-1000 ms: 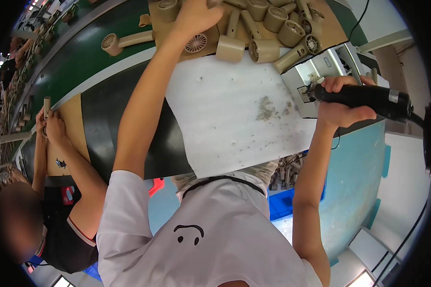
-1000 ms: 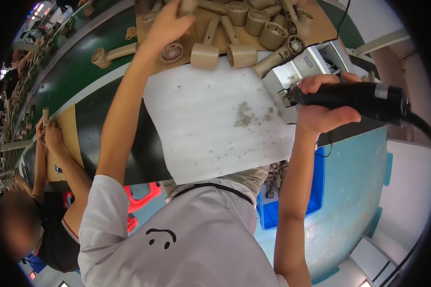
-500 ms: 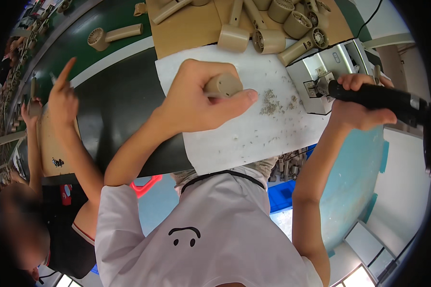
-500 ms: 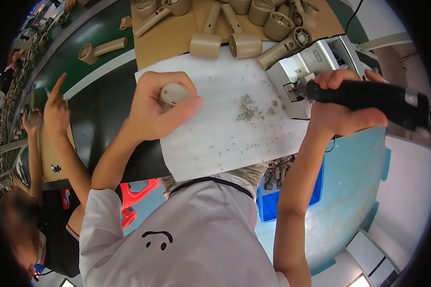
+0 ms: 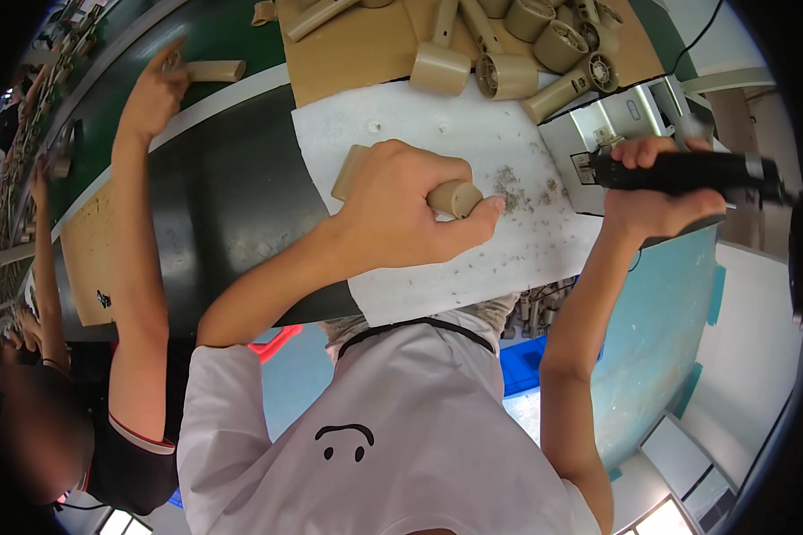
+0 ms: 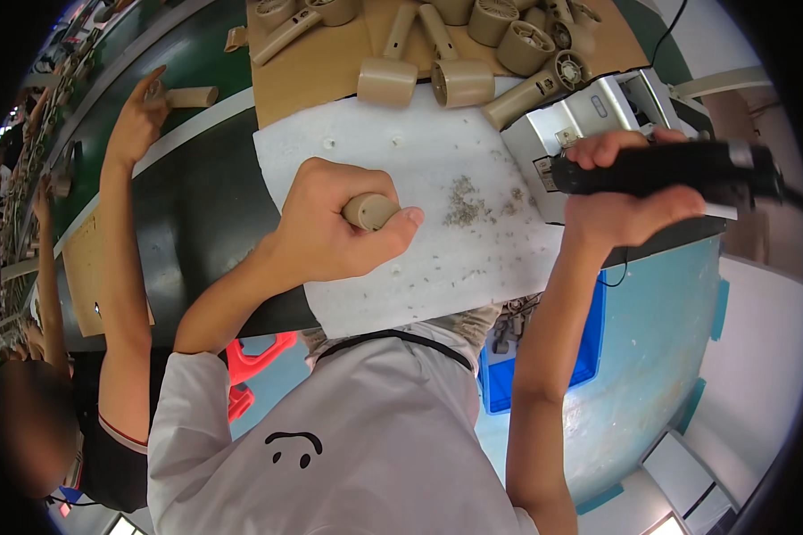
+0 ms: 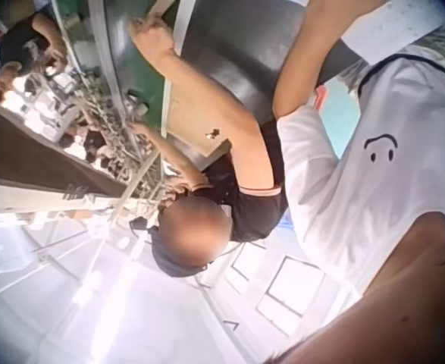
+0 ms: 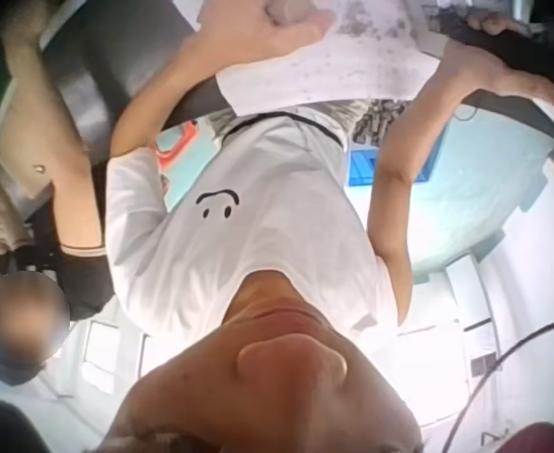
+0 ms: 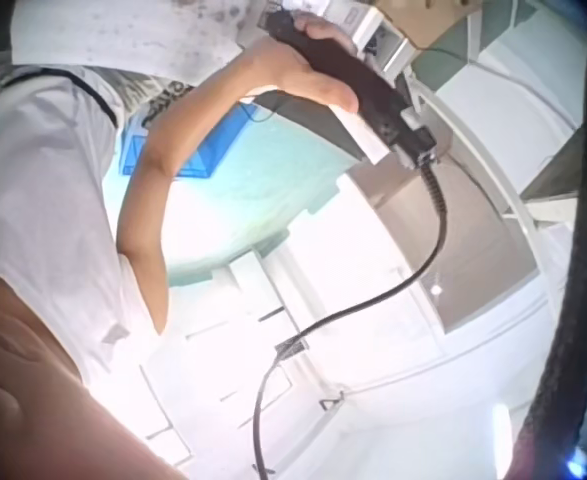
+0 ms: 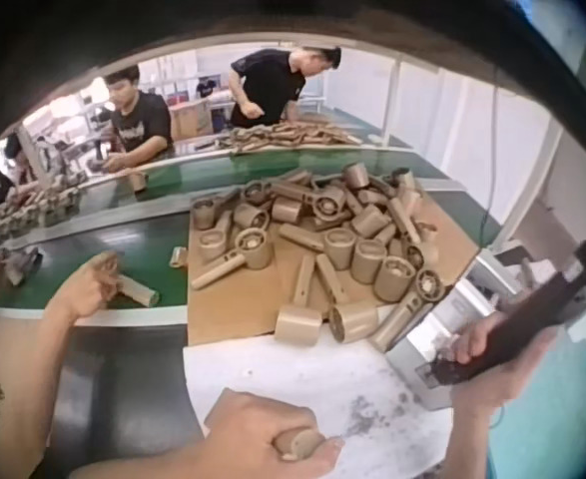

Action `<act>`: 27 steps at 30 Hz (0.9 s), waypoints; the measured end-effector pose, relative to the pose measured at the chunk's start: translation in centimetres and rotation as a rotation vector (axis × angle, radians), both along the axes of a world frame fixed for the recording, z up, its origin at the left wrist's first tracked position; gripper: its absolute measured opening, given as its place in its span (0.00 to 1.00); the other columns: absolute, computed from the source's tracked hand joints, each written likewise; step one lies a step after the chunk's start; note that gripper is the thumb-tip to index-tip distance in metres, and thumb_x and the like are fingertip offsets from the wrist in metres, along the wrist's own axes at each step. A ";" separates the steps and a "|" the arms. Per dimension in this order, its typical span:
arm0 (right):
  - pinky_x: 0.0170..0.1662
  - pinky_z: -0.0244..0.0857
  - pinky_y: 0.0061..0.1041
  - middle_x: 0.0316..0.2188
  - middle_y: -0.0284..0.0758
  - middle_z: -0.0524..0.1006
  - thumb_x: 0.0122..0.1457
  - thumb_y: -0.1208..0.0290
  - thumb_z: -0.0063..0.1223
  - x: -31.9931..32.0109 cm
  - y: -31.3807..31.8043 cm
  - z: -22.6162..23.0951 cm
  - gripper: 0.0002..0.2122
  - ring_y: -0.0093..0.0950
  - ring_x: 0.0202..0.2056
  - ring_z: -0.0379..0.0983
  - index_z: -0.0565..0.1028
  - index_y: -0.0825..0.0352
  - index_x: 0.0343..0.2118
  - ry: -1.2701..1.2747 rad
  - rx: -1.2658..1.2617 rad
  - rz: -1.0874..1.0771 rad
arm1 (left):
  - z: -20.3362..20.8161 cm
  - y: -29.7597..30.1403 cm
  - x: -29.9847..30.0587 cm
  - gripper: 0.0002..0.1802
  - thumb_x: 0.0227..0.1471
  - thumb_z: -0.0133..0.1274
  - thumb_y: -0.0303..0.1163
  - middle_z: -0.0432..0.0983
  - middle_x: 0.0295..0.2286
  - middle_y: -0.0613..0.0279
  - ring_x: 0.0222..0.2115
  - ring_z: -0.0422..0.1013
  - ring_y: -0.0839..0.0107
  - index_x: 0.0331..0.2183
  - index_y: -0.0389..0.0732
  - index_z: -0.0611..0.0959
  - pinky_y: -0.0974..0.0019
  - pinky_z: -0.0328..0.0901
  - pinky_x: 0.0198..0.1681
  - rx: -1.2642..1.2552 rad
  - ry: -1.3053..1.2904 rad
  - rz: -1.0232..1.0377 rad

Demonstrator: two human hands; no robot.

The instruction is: Assembling the outer housings of handheld mini fans using an electric screwdriver on a factory production line.

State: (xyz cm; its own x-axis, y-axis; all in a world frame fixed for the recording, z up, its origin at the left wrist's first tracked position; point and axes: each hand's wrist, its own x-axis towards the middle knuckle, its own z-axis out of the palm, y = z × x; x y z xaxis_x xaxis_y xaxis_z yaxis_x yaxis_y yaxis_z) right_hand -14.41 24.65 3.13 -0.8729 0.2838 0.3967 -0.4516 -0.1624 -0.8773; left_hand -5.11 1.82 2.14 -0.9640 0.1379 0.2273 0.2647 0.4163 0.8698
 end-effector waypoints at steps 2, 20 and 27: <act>0.25 0.61 0.33 0.16 0.37 0.67 0.46 0.22 0.28 0.1 0.7 0.4 0.40 0.30 0.19 0.61 0.62 0.61 0.42 0.066 0.008 -0.046 | 0.2 0.1 0.0 0.21 0.39 0.60 0.40 0.61 0.05 0.61 0.07 0.60 0.64 0.08 0.40 0.72 0.67 0.56 0.13 0.045 0.010 0.014; 0.25 0.57 0.29 0.15 0.34 0.64 0.53 0.29 0.32 0.2 0.3 1.1 0.33 0.27 0.18 0.58 0.68 0.60 0.38 -0.045 -0.262 0.233 | 0.3 0.8 0.3 0.16 0.38 0.61 0.33 0.63 0.07 0.64 0.08 0.60 0.67 0.10 0.41 0.74 0.69 0.55 0.12 -0.178 0.060 0.002; 0.24 0.53 0.17 0.17 0.22 0.64 0.52 0.44 0.50 8.0 -4.1 3.6 0.26 0.16 0.19 0.59 0.70 0.65 0.41 0.280 -0.566 0.487 | -0.2 1.6 0.9 0.22 0.38 0.59 0.42 0.62 0.05 0.57 0.08 0.61 0.55 0.07 0.40 0.71 0.59 0.58 0.14 -0.232 0.075 0.009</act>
